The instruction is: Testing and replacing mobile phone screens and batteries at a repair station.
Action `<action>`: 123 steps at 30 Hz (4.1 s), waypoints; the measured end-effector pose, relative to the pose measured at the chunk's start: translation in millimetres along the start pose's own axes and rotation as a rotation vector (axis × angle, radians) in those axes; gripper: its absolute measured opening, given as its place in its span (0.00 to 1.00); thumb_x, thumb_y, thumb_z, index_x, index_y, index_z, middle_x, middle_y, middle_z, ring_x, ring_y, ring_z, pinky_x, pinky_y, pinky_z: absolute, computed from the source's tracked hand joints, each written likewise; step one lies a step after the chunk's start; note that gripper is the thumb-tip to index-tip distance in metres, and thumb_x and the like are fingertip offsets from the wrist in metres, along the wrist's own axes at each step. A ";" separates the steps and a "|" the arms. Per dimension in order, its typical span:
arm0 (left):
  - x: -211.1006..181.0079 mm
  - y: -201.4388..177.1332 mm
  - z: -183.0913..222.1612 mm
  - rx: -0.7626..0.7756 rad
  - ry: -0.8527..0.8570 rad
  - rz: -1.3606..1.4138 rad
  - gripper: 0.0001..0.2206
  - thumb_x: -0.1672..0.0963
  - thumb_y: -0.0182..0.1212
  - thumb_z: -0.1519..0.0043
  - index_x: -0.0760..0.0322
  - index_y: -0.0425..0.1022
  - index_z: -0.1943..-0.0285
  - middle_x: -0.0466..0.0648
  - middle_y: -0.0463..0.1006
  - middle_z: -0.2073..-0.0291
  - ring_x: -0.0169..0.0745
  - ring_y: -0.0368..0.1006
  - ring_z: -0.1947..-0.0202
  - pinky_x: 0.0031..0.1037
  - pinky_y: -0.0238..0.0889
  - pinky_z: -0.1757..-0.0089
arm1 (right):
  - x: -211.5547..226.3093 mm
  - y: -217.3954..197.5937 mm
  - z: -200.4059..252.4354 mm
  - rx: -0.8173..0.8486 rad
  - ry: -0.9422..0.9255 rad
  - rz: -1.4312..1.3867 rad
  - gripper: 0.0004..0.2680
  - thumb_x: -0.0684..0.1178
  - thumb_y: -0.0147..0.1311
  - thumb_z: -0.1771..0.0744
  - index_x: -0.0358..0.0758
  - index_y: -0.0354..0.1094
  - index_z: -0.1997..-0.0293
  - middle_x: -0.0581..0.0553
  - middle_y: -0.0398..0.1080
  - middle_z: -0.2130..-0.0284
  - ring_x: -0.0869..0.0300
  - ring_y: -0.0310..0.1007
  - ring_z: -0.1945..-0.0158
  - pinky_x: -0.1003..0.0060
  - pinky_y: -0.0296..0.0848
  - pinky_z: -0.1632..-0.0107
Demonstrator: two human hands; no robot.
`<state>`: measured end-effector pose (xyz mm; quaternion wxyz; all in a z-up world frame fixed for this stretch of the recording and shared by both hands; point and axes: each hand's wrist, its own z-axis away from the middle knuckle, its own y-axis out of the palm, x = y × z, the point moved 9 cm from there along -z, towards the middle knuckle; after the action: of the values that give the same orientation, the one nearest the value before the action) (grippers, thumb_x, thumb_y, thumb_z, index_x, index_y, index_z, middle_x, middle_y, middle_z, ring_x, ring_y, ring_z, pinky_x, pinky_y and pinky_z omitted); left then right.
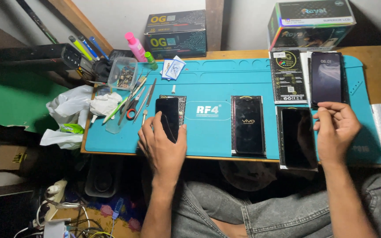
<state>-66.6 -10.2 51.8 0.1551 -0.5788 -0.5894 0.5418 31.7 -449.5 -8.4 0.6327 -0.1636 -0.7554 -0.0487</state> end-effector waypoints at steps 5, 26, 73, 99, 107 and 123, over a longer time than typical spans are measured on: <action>5.6 5.4 0.3 0.012 0.029 -0.014 0.35 0.49 0.75 0.44 0.73 0.71 0.31 0.62 0.72 0.40 0.60 0.67 0.43 0.52 0.59 0.41 | -1.7 -0.2 -0.3 0.023 -0.042 0.039 0.04 0.35 0.49 0.24 0.32 0.67 0.43 0.45 0.70 0.60 0.68 0.62 0.67 0.78 0.62 0.62; -65.9 24.8 28.3 0.077 0.139 0.106 0.31 0.52 0.73 0.44 0.71 0.70 0.33 0.63 0.70 0.43 0.58 0.66 0.48 0.46 0.60 0.48 | -0.6 -0.2 -0.5 0.019 -0.045 0.037 0.04 0.34 0.49 0.24 0.32 0.67 0.43 0.45 0.70 0.61 0.69 0.63 0.68 0.78 0.62 0.63; -58.4 30.1 25.8 0.165 0.063 0.078 0.34 0.50 0.73 0.41 0.76 0.70 0.29 0.60 0.75 0.43 0.54 0.70 0.46 0.46 0.62 0.46 | 9.2 2.8 0.5 0.000 -0.026 -0.001 0.04 0.34 0.50 0.26 0.33 0.68 0.46 0.47 0.70 0.63 0.69 0.63 0.69 0.78 0.63 0.64; -216.0 41.4 108.4 0.822 0.021 0.958 0.31 0.58 0.61 0.38 0.83 0.60 0.26 0.69 0.67 0.30 0.41 0.79 0.66 0.28 0.75 0.69 | 84.4 -4.2 56.5 0.152 0.030 0.562 0.16 0.42 0.62 0.34 0.33 0.75 0.39 0.37 0.80 0.53 0.55 0.78 0.52 0.60 0.75 0.53; -219.3 50.4 116.4 0.745 0.045 0.956 0.33 0.58 0.63 0.37 0.86 0.58 0.25 0.81 0.64 0.30 0.37 0.76 0.74 0.25 0.73 0.74 | 74.3 -3.2 68.0 0.198 0.051 0.507 0.19 0.45 0.62 0.35 0.35 0.73 0.36 0.40 0.79 0.42 0.53 0.80 0.47 0.58 0.77 0.46; -215.0 51.2 119.9 0.752 0.021 0.979 0.31 0.60 0.59 0.37 0.83 0.58 0.24 0.71 0.73 0.33 0.32 0.74 0.73 0.22 0.71 0.72 | 45.7 -6.1 48.7 0.165 0.273 0.108 0.24 0.35 0.61 0.36 0.31 0.65 0.31 0.34 0.73 0.43 0.51 0.77 0.45 0.60 0.81 0.45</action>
<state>-76.8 -261.3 61.7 0.0877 -0.6933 -0.0222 0.7150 -22.7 -433.1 27.4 0.7423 -0.1435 -0.6540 0.0256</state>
